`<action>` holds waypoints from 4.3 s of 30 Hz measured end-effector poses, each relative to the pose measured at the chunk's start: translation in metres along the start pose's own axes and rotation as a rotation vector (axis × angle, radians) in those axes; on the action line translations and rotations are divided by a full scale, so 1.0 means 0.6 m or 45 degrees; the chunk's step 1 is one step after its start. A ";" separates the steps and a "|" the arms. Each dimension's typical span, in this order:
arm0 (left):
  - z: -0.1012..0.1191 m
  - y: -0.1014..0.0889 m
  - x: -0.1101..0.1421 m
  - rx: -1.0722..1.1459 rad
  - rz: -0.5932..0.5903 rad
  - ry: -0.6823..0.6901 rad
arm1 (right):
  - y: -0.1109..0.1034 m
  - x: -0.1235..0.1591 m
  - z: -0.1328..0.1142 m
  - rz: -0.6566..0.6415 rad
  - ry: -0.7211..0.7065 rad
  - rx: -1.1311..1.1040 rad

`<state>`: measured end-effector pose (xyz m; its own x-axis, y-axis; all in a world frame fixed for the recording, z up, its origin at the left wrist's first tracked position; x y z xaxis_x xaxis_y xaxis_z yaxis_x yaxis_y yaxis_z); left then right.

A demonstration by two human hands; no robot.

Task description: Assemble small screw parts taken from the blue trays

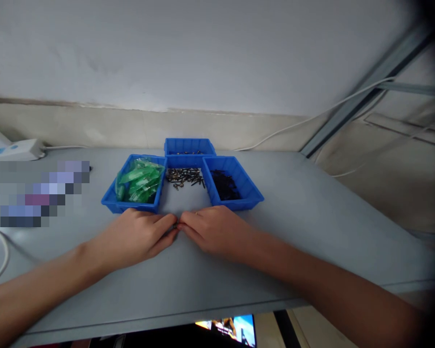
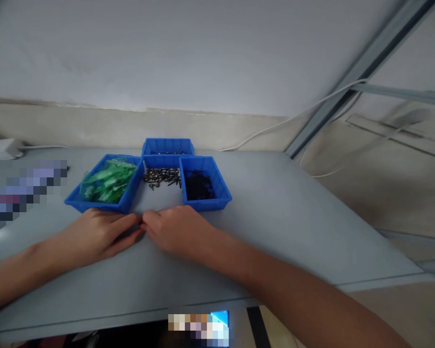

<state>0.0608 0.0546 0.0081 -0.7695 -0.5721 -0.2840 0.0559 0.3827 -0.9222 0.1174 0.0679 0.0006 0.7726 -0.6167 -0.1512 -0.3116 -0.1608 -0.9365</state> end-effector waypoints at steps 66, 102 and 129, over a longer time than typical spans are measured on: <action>0.009 -0.043 0.007 0.012 0.243 0.089 | -0.012 0.003 0.006 0.025 0.006 -0.236; -0.012 -0.019 0.006 0.175 0.049 -0.044 | -0.016 0.000 0.017 0.012 0.212 -0.523; -0.010 -0.007 0.006 0.199 -0.039 -0.024 | -0.016 -0.002 0.005 -0.016 0.121 -0.314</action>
<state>0.0538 0.0554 0.0124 -0.7601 -0.5960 -0.2589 0.1324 0.2480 -0.9597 0.1208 0.0724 0.0087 0.7252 -0.6814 -0.0987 -0.4370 -0.3448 -0.8308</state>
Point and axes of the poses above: each hand's wrist, its own x-axis away from the middle knuckle, its own y-axis out of the palm, z = x × y, the point moved 9 cm from there along -x, towards the middle knuckle, and after that the axes turned 11 degrees about -x, right-handed, at the moved point
